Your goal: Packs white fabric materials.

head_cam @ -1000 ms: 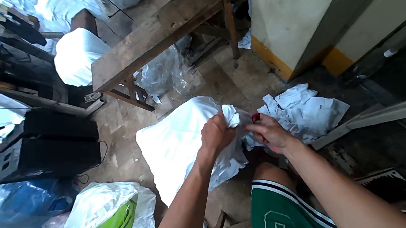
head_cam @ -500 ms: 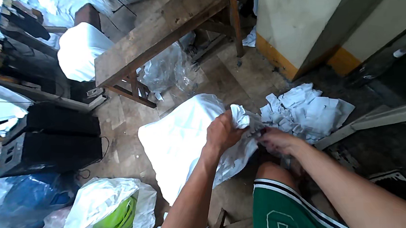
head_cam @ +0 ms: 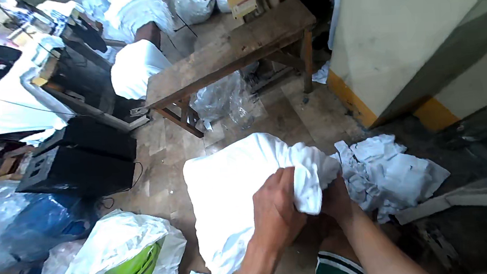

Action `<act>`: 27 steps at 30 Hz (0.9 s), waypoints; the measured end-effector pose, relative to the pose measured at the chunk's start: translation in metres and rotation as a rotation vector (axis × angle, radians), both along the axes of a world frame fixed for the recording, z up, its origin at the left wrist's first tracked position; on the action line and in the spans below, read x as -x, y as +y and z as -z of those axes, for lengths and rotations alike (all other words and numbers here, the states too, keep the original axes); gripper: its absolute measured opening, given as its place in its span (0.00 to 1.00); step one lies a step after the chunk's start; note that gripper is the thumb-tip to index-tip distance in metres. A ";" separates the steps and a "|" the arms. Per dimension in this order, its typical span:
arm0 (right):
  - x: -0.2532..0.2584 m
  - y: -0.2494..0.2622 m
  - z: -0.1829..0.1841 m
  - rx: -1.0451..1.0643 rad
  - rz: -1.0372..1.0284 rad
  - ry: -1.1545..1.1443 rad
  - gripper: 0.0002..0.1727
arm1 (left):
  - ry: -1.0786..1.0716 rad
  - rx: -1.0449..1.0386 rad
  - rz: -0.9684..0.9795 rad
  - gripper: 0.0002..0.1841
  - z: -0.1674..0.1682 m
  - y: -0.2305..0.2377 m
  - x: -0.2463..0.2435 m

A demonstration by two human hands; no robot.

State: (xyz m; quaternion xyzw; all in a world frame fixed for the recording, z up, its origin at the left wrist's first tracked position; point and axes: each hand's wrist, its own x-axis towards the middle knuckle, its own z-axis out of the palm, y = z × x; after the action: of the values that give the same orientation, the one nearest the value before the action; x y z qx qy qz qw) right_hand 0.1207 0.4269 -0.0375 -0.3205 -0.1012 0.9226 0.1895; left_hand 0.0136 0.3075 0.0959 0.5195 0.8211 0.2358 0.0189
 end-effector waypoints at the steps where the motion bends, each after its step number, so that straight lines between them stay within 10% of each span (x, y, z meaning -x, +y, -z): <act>1: 0.009 0.006 -0.009 -0.119 0.117 -0.051 0.37 | 0.014 -0.054 0.033 0.22 0.008 -0.011 -0.003; 8: 0.046 0.080 -0.072 -0.790 0.234 -0.423 0.10 | -0.101 -0.167 0.093 0.19 0.101 -0.054 -0.050; 10: 0.057 0.066 -0.100 -1.257 0.197 -0.542 0.24 | -0.077 -0.123 0.016 0.17 0.117 -0.043 -0.070; 15: 0.090 -0.016 -0.092 -2.046 -0.856 -0.521 0.35 | -0.401 0.140 0.228 0.26 0.061 -0.068 -0.061; 17: 0.097 -0.039 -0.065 -2.221 -1.250 -0.329 0.45 | -0.723 -0.088 0.287 0.17 0.017 -0.117 -0.013; 20: 0.094 -0.052 -0.065 -2.190 -1.445 -0.327 0.47 | -0.952 -0.756 -0.241 0.18 0.011 -0.220 0.069; 22: 0.095 -0.054 -0.078 -2.100 -1.445 -0.387 0.47 | -0.748 -0.873 -0.814 0.16 0.078 -0.285 0.118; 25: 0.103 -0.088 -0.095 -2.029 -1.342 -0.492 0.53 | -0.757 -0.435 -1.188 0.20 0.228 -0.344 0.124; 27: 0.110 -0.114 -0.092 -2.038 -1.251 -0.519 0.57 | -1.046 0.005 -1.051 0.22 0.220 -0.306 0.085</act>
State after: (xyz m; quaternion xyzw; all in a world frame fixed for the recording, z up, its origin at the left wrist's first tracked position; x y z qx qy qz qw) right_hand 0.0108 0.3133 0.0550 -0.0959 -0.9488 0.2620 -0.1481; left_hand -0.0711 0.0019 -0.1237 -0.1222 0.8456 0.4287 0.2935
